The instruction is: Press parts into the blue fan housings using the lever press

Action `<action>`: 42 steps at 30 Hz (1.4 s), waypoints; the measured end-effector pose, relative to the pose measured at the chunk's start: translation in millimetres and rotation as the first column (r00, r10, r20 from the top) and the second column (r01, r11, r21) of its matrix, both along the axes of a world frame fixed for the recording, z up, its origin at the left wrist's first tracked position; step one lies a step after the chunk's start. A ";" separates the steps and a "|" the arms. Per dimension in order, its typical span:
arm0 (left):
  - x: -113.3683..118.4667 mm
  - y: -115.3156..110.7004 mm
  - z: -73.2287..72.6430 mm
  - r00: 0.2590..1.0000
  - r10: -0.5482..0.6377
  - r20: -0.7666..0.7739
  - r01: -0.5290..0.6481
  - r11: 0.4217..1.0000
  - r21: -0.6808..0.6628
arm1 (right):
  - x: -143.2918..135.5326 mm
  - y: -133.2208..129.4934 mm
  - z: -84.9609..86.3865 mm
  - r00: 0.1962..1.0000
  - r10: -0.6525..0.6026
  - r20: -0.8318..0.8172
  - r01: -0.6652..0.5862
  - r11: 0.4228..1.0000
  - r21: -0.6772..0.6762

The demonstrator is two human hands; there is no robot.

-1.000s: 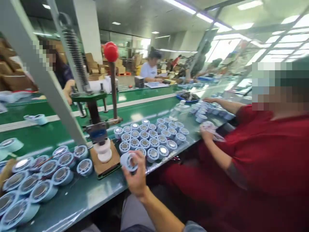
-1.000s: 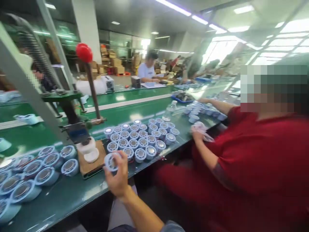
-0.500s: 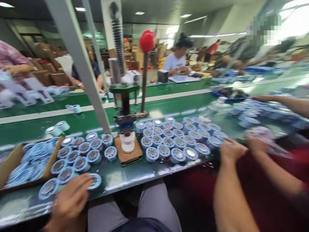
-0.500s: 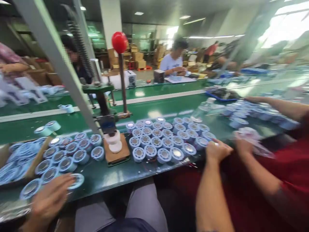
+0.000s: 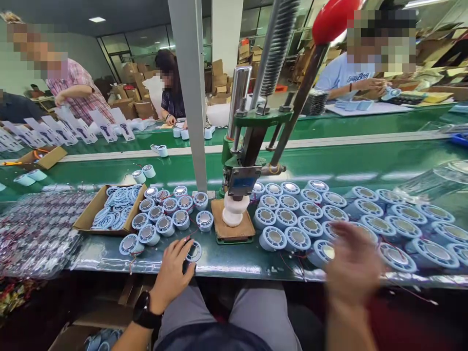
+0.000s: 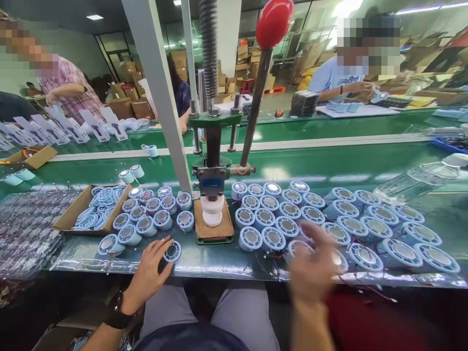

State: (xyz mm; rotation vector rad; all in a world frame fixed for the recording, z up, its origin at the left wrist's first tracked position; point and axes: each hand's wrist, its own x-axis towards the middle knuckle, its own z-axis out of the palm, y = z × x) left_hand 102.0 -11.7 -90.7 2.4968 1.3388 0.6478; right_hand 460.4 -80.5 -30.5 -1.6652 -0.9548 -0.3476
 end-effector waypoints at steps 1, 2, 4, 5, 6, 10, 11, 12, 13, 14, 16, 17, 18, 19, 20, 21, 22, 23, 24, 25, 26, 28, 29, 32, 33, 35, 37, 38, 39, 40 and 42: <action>2.8 0.4 0.4 1.000 0.007 -0.015 -0.007 1.000 -0.010 | -38.8 14.1 -8.2 0.972 0.213 0.097 -0.210 0.977 -0.039; 5.3 1.0 0.3 1.000 0.016 -0.024 -0.016 1.000 -0.012 | -76.9 29.8 -16.3 0.896 0.403 0.188 -0.390 0.915 -0.102; 7.9 2.4 -1.2 0.999 0.028 -0.026 -0.028 1.000 0.002 | -142.0 62.0 -31.1 0.813 0.528 0.245 -0.483 0.847 -0.222; 7.9 3.1 -2.3 0.999 0.029 -0.022 -0.029 1.000 0.011 | -165.7 76.2 -37.6 0.792 0.556 0.251 -0.486 0.824 -0.291; 7.2 3.8 -3.4 1.000 0.024 -0.018 -0.024 1.000 0.016 | -182.7 87.4 -43.5 0.784 0.570 0.247 -0.476 0.806 -0.352; 3.5 4.5 -6.8 1.000 -0.012 -0.016 0.012 1.000 0.022 | -196.2 91.8 -59.5 0.728 0.644 0.237 -0.505 0.736 -0.451; 3.4 4.2 -7.5 1.000 0.014 -0.015 -0.013 0.999 0.036 | -191.6 84.0 -61.4 0.710 0.659 0.247 -0.522 0.728 -0.444; 3.5 3.7 -8.1 0.998 0.060 -0.014 -0.059 0.997 0.056 | -185.8 74.1 -62.5 0.692 0.674 0.257 -0.544 0.721 -0.429; 3.6 3.2 -8.8 0.993 0.119 -0.014 -0.118 0.990 0.081 | -179.6 63.1 -63.0 0.674 0.691 0.261 -0.570 0.711 -0.412; 3.1 2.8 -9.4 0.984 0.178 -0.015 -0.176 0.979 0.107 | -173.4 51.9 -63.1 0.656 0.710 0.256 -0.600 0.696 -0.395; -0.5 3.0 -9.8 0.970 0.242 -0.013 -0.237 0.960 0.150 | -161.8 31.5 -63.3 0.628 0.746 0.222 -0.660 0.661 -0.356; -3.9 3.8 -9.4 0.974 0.228 -0.014 -0.223 0.962 0.158 | -156.4 23.3 -63.7 0.621 0.758 0.200 -0.685 0.649 -0.332; -8.1 5.2 -8.5 0.983 0.181 -0.022 -0.176 0.973 0.150 | -151.3 16.8 -64.3 0.619 0.764 0.181 -0.705 0.642 -0.302; -12.7 7.2 -7.1 0.993 0.112 -0.035 -0.107 0.986 0.127 | -146.4 12.1 -65.2 0.623 0.764 0.167 -0.717 0.643 -0.269; -17.1 9.6 -5.4 0.998 0.037 -0.051 -0.032 0.995 0.092 | -141.8 8.8 -66.3 0.635 0.758 0.152 -0.720 0.651 -0.240; -20.9 12.3 -3.5 0.997 -0.029 -0.065 0.032 0.998 0.053 | -137.6 6.8 -67.6 0.651 0.748 0.131 -0.717 0.662 -0.219; -23.7 14.9 -1.6 0.995 -0.071 -0.072 0.073 0.997 0.022 | -133.9 5.8 -69.2 0.670 0.735 0.103 -0.708 0.674 -0.211; -25.3 17.2 0.0 0.994 -0.083 -0.075 0.084 0.996 0.004 | -130.9 5.5 -71.0 0.687 0.723 0.074 -0.697 0.684 -0.213; -25.8 19.1 1.4 0.995 -0.074 -0.074 0.074 0.997 -0.002 | -128.7 5.5 -73.1 0.699 0.714 0.048 -0.689 0.690 -0.222; -25.4 20.3 2.5 0.996 -0.056 -0.075 0.057 0.998 0.002 | -127.3 5.7 -75.5 0.704 0.710 0.029 -0.685 0.689 -0.235; -24.4 21.0 3.1 0.996 -0.045 -0.081 0.046 0.999 0.010 | -126.6 5.8 -77.9 0.703 0.711 0.021 -0.686 0.685 -0.246; -21.8 20.8 3.3 0.993 -0.052 -0.107 0.054 0.998 0.019 | -127.4 5.7 -82.6 0.707 0.707 0.023 -0.680 0.688 -0.254; -20.3 20.0 2.8 0.991 -0.068 -0.118 0.070 0.997 0.018 | -128.7 5.3 -84.5 0.718 0.696 0.024 -0.669 0.699 -0.254; -14.3 15.3 -0.8 0.991 -0.076 -0.109 0.078 0.997 0.016 | -134.6 3.9 -88.1 0.761 0.649 0.019 -0.624 0.740 -0.250; -11.4 13.3 -2.1 0.994 -0.055 -0.092 0.057 0.998 0.020 | -137.1 3.7 -88.5 0.773 0.635 0.016 -0.612 0.751 -0.247; -3.9 8.9 -2.4 0.999 0.016 -0.032 -0.015 1.000 0.023 | -143.0 4.2 -89.0 0.792 0.611 0.002 -0.593 0.770 -0.236; 5.4 4.7 2.9 0.992 0.095 0.078 -0.094 0.995 -0.016 | -149.8 6.4 -89.5 0.804 0.594 -0.031 -0.584 0.779 -0.227; 10.5 2.9 8.2 0.983 0.116 0.141 -0.109 0.992 -0.055 | -153.6 8.2 -89.8 0.803 0.593 -0.055 -0.589 0.777 -0.225; 15.8 1.3 15.0 0.974 0.113 0.196 -0.097 0.991 -0.094 | -157.5 10.4 -90.3 0.797 0.598 -0.080 -0.599 0.769 -0.220; 21.2 0.1 22.7 0.969 0.084 0.231 -0.056 0.991 -0.125 | -161.3 12.9 -90.9 0.788 0.607 -0.100 -0.613 0.761 -0.213; 31.7 -1.5 38.0 0.972 -0.036 0.233 0.070 0.987 -0.142 | -168.5 17.8 -92.7 0.772 0.625 -0.115 -0.634 0.749 -0.190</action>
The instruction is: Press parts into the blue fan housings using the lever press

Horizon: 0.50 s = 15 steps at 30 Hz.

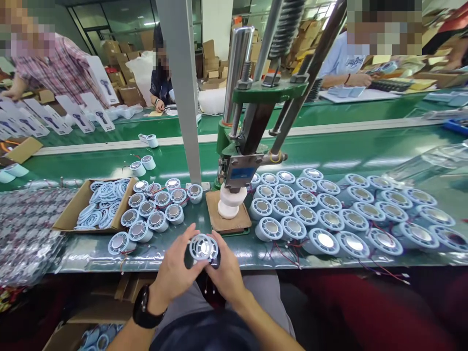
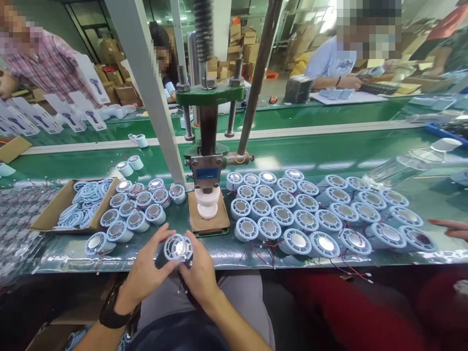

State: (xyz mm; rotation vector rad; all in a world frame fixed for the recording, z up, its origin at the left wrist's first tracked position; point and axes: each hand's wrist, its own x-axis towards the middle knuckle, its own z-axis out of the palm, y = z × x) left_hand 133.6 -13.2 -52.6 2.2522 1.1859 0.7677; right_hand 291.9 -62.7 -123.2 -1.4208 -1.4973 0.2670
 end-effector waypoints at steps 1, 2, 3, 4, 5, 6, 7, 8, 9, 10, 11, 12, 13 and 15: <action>4.7 -0.4 6.1 0.998 -0.056 -0.026 0.056 0.998 0.010 | -3.1 2.1 -1.1 1.000 -0.001 -0.003 0.001 1.000 0.011; 8.8 -0.6 10.5 0.995 -0.088 -0.054 0.089 0.996 0.021 | -5.8 3.9 -2.4 1.000 -0.011 0.000 0.011 1.000 0.024; 12.2 -0.7 12.9 0.993 -0.096 -0.074 0.098 0.995 0.025 | -8.1 5.1 -3.6 1.000 -0.028 0.008 0.028 0.999 0.036; 14.9 -0.9 13.4 0.993 -0.085 -0.083 0.087 0.996 0.022 | -10.2 5.9 -4.9 0.999 -0.048 0.019 0.047 0.998 0.047; 16.8 -1.4 12.3 0.995 -0.063 -0.080 0.064 0.998 0.011 | -12.0 6.3 -6.1 0.997 -0.071 0.034 0.069 0.996 0.059; 18.2 -2.1 10.0 0.997 -0.037 -0.070 0.037 0.999 -0.004 | -13.6 6.4 -7.1 0.994 -0.097 0.050 0.094 0.993 0.073; 19.1 -3.1 6.9 0.999 -0.011 -0.053 0.010 1.000 -0.022 | -15.1 6.3 -7.7 0.990 -0.125 0.065 0.119 0.989 0.091; 19.7 -4.5 3.5 0.999 0.014 -0.031 -0.015 0.999 -0.036 | -16.4 6.2 -7.8 0.985 -0.150 0.080 0.141 0.984 0.107; 20.1 -6.2 0.0 0.999 0.039 -0.004 -0.039 0.998 -0.049 | -17.4 6.0 -7.3 0.980 -0.174 0.093 0.162 0.979 0.122; 20.7 -8.1 -3.3 0.998 0.061 0.024 -0.060 0.996 -0.063 | -18.2 6.0 -6.1 0.976 -0.192 0.105 0.178 0.975 0.134; 21.3 -10.2 -6.4 0.995 0.082 0.052 -0.077 0.994 -0.081 | -18.5 6.0 -4.4 0.973 -0.200 0.116 0.183 0.973 0.141; 22.2 -12.3 -9.2 0.992 0.100 0.079 -0.092 0.991 -0.098 | -18.6 6.2 -2.1 0.973 -0.194 0.128 0.176 0.974 0.142; 23.3 -14.3 -11.7 0.987 0.119 0.105 -0.107 0.988 -0.111 | -18.5 6.5 0.6 0.974 -0.180 0.141 0.160 0.977 0.139; 26.0 -17.9 -16.2 0.976 0.158 0.152 -0.141 0.983 -0.118 | -18.5 7.3 5.6 0.976 -0.147 0.163 0.127 0.983 0.131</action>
